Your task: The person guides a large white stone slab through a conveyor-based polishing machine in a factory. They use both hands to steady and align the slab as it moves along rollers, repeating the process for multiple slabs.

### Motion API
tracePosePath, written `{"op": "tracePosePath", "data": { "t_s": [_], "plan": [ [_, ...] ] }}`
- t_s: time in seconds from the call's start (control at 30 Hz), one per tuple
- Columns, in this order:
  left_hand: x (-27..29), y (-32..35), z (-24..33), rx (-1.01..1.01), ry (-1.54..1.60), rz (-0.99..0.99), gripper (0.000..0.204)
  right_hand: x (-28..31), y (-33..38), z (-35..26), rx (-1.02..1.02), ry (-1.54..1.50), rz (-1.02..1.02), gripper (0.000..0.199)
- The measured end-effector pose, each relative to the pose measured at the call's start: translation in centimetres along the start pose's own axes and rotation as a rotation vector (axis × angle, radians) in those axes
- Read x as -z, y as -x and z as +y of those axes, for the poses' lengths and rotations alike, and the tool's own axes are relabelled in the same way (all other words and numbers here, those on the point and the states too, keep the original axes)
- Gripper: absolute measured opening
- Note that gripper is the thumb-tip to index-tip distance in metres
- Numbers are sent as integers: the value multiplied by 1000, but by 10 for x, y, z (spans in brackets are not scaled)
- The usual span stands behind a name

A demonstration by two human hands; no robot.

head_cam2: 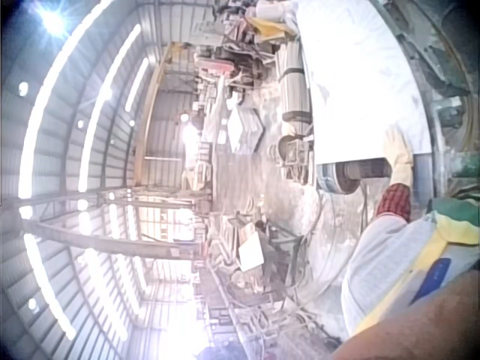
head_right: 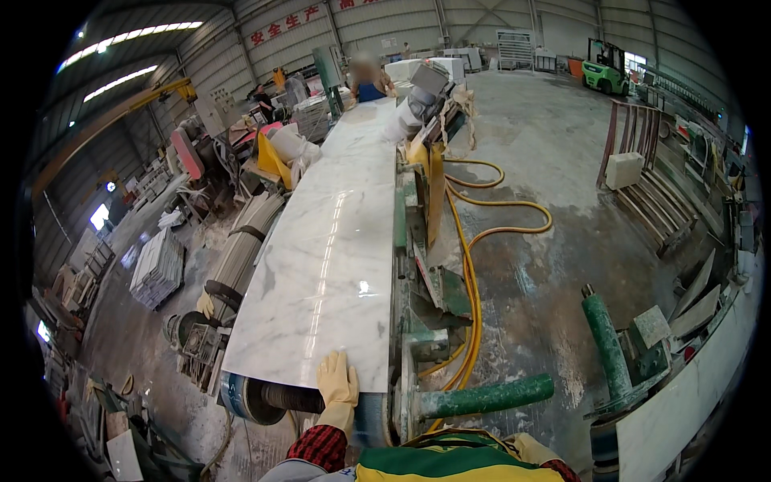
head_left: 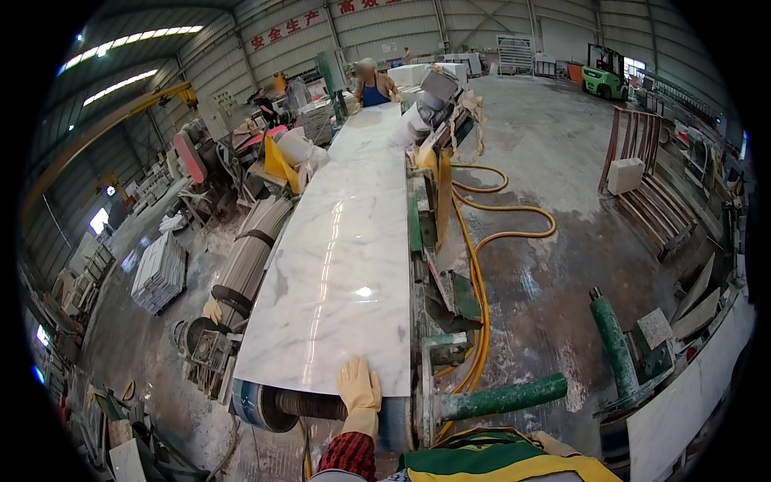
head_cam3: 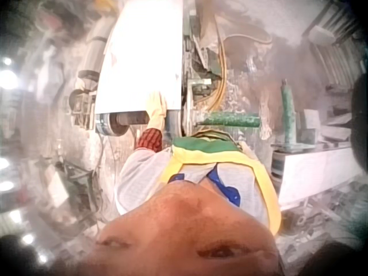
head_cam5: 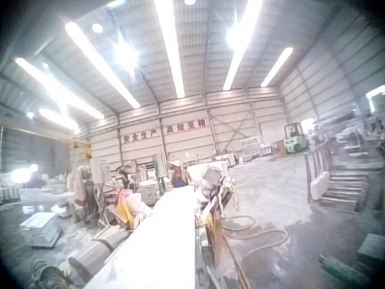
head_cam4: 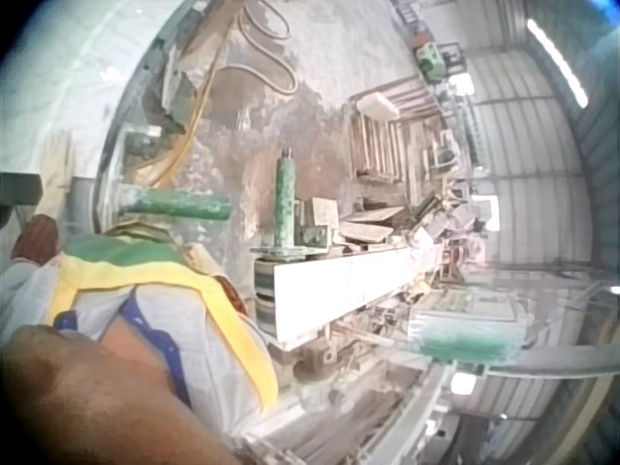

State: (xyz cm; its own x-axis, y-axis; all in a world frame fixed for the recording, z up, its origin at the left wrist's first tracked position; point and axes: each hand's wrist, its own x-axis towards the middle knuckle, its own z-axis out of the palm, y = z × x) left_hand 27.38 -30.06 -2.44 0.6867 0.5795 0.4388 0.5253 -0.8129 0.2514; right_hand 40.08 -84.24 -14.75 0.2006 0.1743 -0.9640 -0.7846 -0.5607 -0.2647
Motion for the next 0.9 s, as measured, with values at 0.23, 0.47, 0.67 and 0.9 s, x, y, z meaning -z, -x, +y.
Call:
{"op": "tracePosePath", "data": {
  "t_s": [0.23,0.47,0.67,0.9],
  "plan": [
    [0,2,-1,-4,7,-3,51,1,2,3,17,58,3,35],
    [2,6,-1,-11,17,4,51,0,4,6,44,108,9,36],
    [-3,10,-5,-3,7,1,52,-2,2,8,75,173,5,36],
    [29,-16,-7,-64,2,-267,58,-8,-4,11,162,325,7,37]
  ]
}}
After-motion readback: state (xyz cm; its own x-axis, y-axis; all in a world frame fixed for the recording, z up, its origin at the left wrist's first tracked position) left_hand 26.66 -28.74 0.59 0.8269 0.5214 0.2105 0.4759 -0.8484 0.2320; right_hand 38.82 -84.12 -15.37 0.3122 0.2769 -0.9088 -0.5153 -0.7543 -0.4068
